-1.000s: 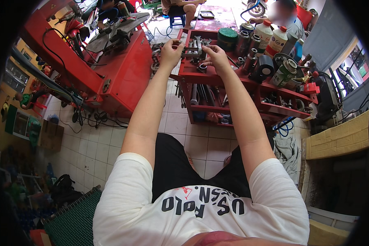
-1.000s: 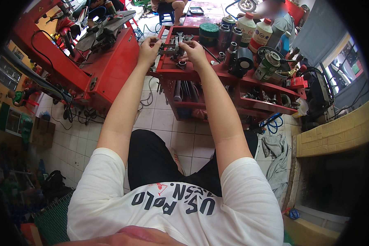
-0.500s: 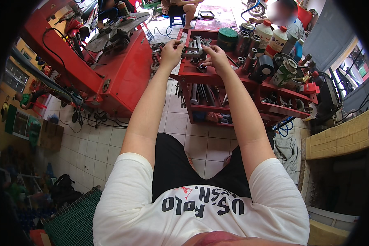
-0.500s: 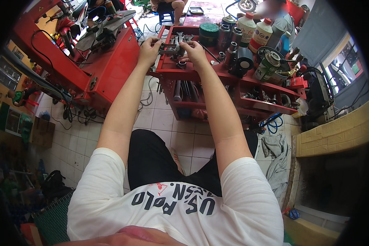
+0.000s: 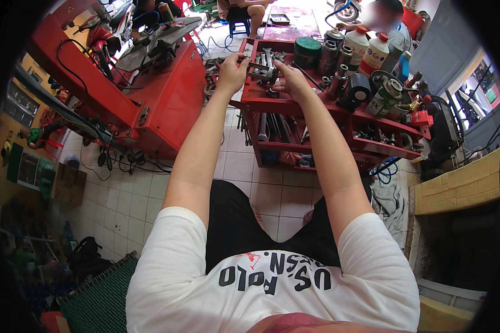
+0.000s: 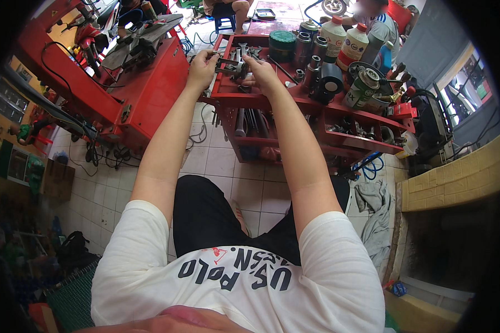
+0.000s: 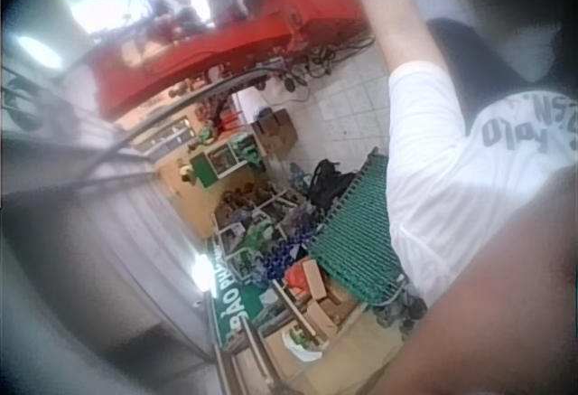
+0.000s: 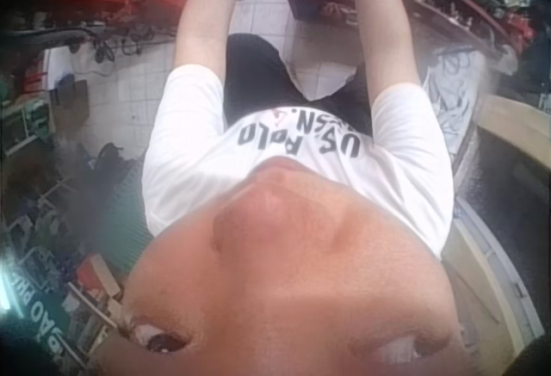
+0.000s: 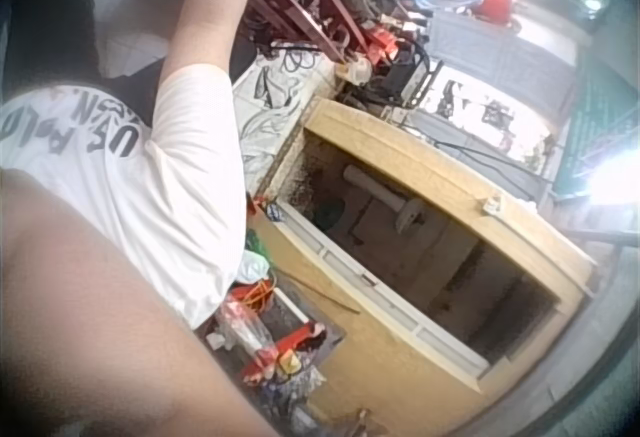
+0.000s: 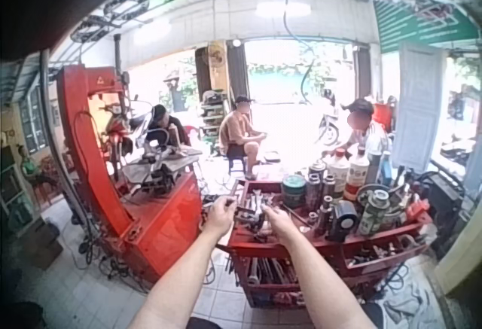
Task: The person sits on the floor of a workshop and assembles a small mechanical component, likely a carburetor, using their hands. They manipulate small parts and tools on a red workbench, repeatedly adjusting and fitting pieces together.
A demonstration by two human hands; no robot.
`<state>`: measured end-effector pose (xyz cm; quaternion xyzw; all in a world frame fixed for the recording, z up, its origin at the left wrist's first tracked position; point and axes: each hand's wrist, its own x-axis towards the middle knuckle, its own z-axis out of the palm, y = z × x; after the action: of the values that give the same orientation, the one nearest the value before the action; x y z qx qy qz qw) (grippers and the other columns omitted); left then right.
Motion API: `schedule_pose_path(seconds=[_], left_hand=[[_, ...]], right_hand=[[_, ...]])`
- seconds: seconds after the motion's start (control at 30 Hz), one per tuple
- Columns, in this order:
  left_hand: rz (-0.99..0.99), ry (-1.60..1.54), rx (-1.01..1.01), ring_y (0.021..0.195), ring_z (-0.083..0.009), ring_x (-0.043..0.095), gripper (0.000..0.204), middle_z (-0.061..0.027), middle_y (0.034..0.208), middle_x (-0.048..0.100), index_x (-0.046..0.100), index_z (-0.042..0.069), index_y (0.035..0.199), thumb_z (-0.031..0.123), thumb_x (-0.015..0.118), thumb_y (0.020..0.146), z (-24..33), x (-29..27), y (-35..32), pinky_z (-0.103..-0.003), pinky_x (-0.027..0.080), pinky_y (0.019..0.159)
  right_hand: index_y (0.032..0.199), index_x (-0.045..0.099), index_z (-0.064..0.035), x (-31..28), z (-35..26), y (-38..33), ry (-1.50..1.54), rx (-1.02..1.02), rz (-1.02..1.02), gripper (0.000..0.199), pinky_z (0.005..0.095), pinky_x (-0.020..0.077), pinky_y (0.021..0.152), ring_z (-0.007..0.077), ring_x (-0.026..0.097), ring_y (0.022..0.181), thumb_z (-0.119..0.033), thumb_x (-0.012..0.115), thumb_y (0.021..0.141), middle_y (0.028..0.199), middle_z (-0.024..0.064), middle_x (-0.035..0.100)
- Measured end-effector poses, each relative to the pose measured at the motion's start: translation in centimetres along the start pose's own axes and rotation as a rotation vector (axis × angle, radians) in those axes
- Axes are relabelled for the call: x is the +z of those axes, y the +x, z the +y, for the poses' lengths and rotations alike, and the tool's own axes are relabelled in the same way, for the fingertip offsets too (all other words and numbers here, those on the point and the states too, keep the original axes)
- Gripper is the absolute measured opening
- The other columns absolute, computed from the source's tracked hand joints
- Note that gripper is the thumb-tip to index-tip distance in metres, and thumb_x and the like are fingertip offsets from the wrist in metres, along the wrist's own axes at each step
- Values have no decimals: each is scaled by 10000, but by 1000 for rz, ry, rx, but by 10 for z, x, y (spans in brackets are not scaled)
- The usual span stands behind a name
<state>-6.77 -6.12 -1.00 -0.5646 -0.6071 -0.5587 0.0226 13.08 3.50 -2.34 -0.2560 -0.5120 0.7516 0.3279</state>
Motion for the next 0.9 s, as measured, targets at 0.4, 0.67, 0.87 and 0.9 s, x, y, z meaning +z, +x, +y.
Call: schedule_pose_path(seconds=[0.4, 0.67, 0.87, 0.9], left_hand=[[18, -14, 174, 1004, -353, 661, 192, -170, 1038, 682, 668, 0, 1077, 166, 665, 980, 6, 1, 2, -403, 510, 887], [37, 37, 133, 982, -304, 669, 220, -137, 1071, 672, 673, 36, 1144, 173, 693, 972, 7, 0, 2, -377, 522, 856], [-21, -64, -17, 943, -215, 697, 517, -154, 1151, 693, 578, -2, 1291, 308, 774, 926, 9, 5, -2, -352, 554, 806], [-46, -102, -38, 936, -204, 700, 588, -164, 1164, 697, 556, -11, 1323, 346, 786, 918, 8, 6, -4, -350, 558, 801]], right_hand=[[1173, 665, 24, -7, 5, 7, 73, -17, -86, 370, 265, 574, 606, 146, 681, 743, -243, 762, 936, 990, 86, 715], [1226, 643, 64, -2, 6, 5, -54, -243, 31, 438, 288, 588, 746, 175, 707, 931, -170, 806, 894, 1098, 122, 710], [1277, 639, 10, -4, 7, 9, -165, -490, 117, 474, 284, 553, 851, 163, 682, 1010, -142, 822, 866, 1119, 115, 712], [1287, 640, -4, -4, 7, 10, -181, -519, 126, 481, 283, 548, 865, 159, 678, 1020, -134, 823, 861, 1123, 112, 712]])
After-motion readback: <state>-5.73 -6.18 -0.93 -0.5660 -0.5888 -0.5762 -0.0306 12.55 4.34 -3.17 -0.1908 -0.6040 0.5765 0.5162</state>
